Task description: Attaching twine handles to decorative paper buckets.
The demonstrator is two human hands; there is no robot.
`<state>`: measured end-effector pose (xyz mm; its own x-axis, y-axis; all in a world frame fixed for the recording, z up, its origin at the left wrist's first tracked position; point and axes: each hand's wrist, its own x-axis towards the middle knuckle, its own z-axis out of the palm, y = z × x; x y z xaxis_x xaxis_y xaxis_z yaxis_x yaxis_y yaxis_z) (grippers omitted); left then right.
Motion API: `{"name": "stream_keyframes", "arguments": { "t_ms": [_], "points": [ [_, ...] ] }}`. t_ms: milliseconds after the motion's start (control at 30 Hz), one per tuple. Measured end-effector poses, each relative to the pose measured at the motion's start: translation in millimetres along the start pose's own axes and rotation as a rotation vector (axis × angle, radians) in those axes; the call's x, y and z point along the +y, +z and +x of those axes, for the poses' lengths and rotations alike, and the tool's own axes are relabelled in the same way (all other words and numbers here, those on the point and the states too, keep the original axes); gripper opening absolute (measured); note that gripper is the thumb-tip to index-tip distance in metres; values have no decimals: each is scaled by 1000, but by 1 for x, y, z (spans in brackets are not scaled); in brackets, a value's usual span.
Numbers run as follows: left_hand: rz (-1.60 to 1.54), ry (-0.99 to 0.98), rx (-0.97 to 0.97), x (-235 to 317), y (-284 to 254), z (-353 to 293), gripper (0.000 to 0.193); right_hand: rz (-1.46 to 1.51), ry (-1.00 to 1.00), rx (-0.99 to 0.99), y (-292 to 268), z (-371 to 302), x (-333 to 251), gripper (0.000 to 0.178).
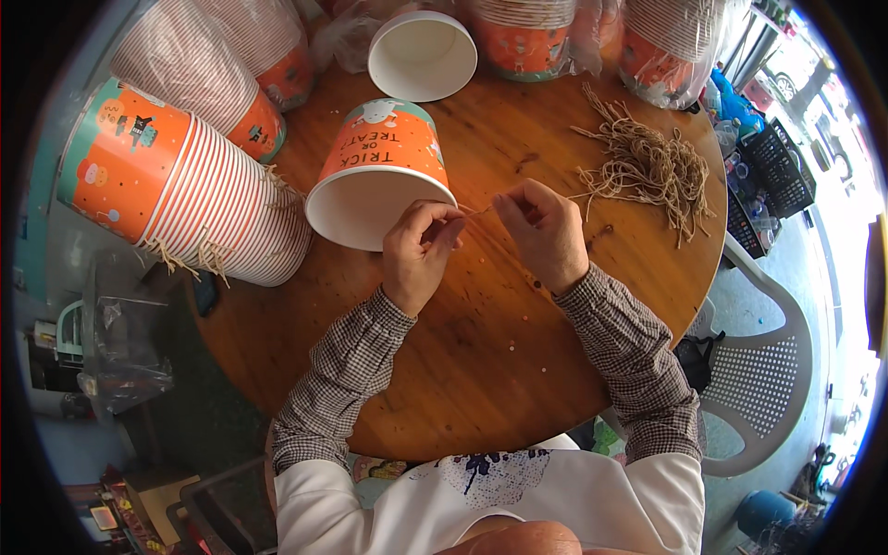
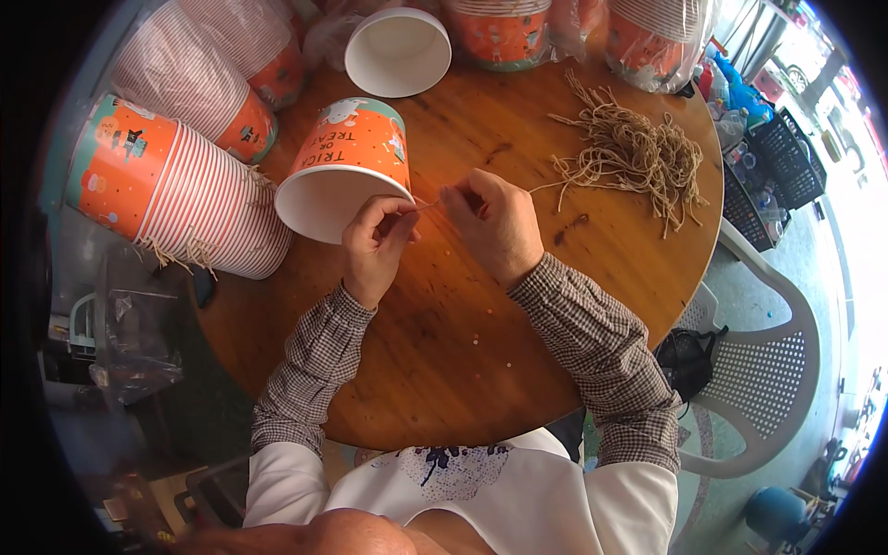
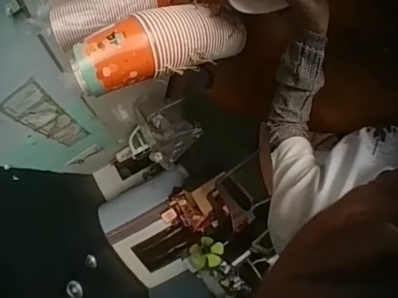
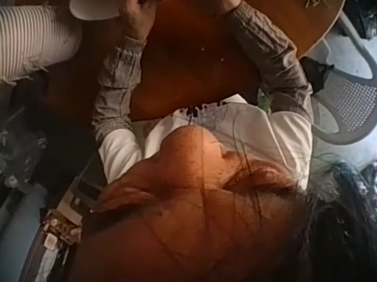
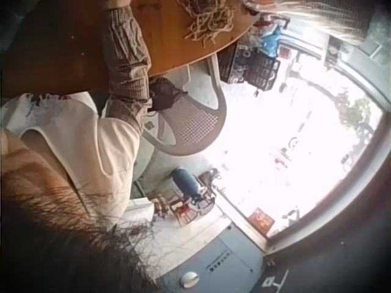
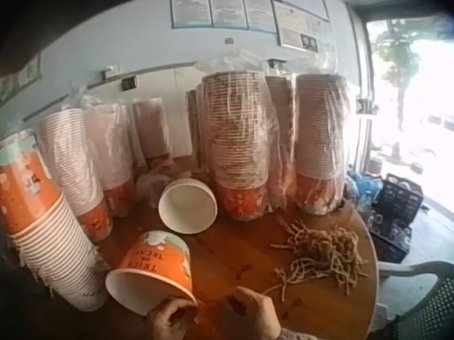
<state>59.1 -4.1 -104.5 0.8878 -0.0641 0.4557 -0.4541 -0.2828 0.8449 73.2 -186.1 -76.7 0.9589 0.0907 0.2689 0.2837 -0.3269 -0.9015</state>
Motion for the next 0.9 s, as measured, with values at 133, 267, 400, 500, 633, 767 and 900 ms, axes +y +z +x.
{"name": "stream_keyframes", "arguments": {
  "t_ms": [133,267,400,500,633,767,900],
  "points": [
    [-100,-70,-36,7,-1,-2,9,-138,-139,2,0,-3,-4,19],
    [-468,-304,-39,16,3,-4,11,-139,-225,-72,2,-7,-9,17],
    [-416,-237,-59,15,5,-4,13,176,8,-181,5,-7,-12,22],
    [-339,-99,-27,10,13,-6,13,106,2,-169,8,-6,-4,27],
    [-56,-7,-49,9,10,-6,14,22,116,-206,8,-5,-5,25],
    [-129,-55,-55,12,11,-6,13,186,113,-179,11,-6,-2,25],
    [-204,-152,-34,5,9,-8,12,152,20,-173,14,-8,-3,24]
  ]
}}
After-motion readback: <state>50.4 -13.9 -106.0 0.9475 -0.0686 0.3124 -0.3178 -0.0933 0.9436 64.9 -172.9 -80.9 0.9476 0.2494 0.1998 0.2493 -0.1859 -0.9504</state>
